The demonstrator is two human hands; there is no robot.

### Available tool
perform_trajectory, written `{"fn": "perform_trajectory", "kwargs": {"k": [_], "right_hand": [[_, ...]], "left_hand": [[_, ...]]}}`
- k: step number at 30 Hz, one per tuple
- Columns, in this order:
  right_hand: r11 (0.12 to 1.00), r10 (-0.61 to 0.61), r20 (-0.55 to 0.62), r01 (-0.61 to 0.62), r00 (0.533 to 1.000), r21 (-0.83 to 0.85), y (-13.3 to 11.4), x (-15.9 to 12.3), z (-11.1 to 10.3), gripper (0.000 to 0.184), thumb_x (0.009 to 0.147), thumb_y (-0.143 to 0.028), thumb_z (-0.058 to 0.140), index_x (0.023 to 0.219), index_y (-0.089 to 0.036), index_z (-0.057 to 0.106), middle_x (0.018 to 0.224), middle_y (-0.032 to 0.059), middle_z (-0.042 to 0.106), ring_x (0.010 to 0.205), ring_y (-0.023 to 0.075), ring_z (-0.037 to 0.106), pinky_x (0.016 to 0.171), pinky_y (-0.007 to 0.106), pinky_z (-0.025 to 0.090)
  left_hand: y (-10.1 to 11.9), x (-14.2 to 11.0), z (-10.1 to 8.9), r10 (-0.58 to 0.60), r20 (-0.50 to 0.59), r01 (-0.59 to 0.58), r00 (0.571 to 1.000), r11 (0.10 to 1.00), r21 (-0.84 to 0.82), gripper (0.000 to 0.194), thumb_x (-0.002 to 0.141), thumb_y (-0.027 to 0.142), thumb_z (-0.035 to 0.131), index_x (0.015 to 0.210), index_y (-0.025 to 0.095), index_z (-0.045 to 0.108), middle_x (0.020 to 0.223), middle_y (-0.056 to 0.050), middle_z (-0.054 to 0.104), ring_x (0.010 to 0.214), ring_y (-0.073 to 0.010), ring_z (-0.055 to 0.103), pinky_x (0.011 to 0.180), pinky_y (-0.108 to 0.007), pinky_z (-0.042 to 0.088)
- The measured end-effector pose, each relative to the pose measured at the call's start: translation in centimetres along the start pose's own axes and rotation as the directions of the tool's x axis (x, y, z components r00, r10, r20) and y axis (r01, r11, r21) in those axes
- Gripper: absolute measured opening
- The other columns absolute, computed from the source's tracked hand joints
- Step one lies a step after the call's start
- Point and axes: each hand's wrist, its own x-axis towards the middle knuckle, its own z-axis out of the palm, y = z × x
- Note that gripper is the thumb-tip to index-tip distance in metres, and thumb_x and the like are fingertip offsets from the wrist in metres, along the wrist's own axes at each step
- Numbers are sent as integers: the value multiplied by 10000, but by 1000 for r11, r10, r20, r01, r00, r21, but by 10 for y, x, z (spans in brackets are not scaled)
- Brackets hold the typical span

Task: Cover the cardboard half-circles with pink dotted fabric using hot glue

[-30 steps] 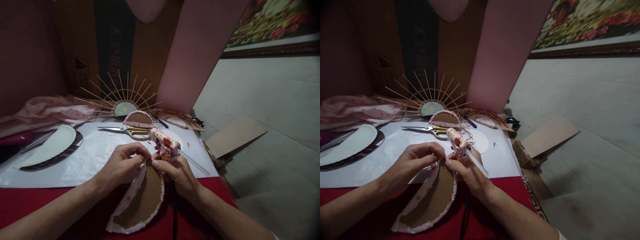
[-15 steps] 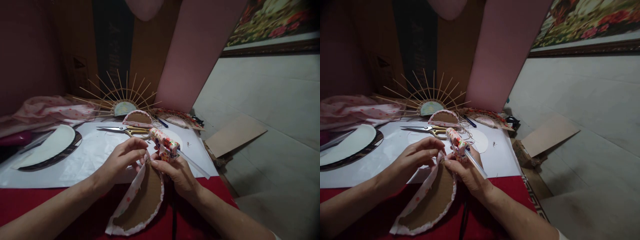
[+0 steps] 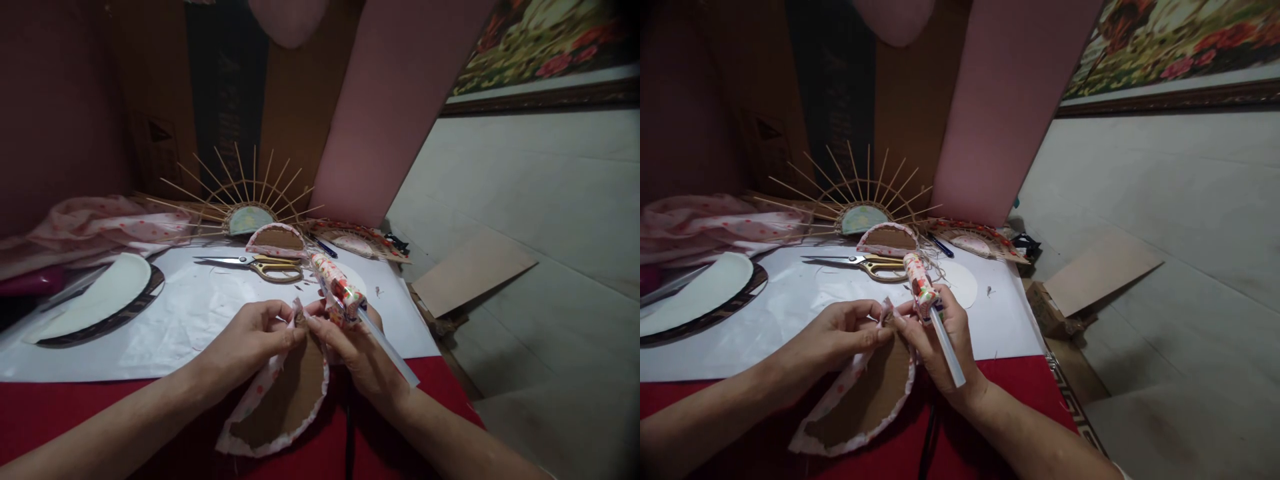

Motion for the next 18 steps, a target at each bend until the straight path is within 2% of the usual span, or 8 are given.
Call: {"fn": "perform_trajectory", "kwargs": {"k": [3,8,14,16,18], "right_hand": [[997,-77,-1,77,997,6,3,-1,-1,193,722,-313,699,838,-257,556,820,26,690,700,213,638,625,331,512],[971,-178,-10,175,984,-162,7,-3,-4,142,772,-228,670,898,-240,605,944,56,701,789,217,644,692,327,505],[937,-234,24,232,972,-262,7,-4,-4,90,789,-230,641,877,-248,635,802,27,693,530,162,556,526,309,464],[938,-237,31,237,971,-251,6,-5,-4,91,777,-233,650,867,-244,644,808,30,690,565,172,572,568,322,477],[957,-201,24,202,979,-210,4,-5,-5,120,762,-242,657,879,-237,630,847,37,684,697,201,616,683,343,495]], "left_hand": [[4,-2,1,9,-2,-9,1000,996,-83,266,646,308,781,769,158,599,664,7,643,648,-163,610,639,-270,451],[7,-4,-1,-13,2,13,1000,996,-89,314,624,342,798,836,164,650,609,4,652,560,-169,610,559,-269,453],[9,-6,0,2,9,-1,1000,998,-69,374,637,343,788,942,159,672,563,14,631,522,-158,591,525,-258,438],[8,-6,1,0,1,0,1000,997,-77,362,632,340,791,916,155,664,590,2,648,541,-162,600,521,-253,433],[8,-5,0,-4,-10,3,1000,996,-89,344,624,335,798,878,158,649,630,-11,670,569,-167,612,521,-246,427]]}}
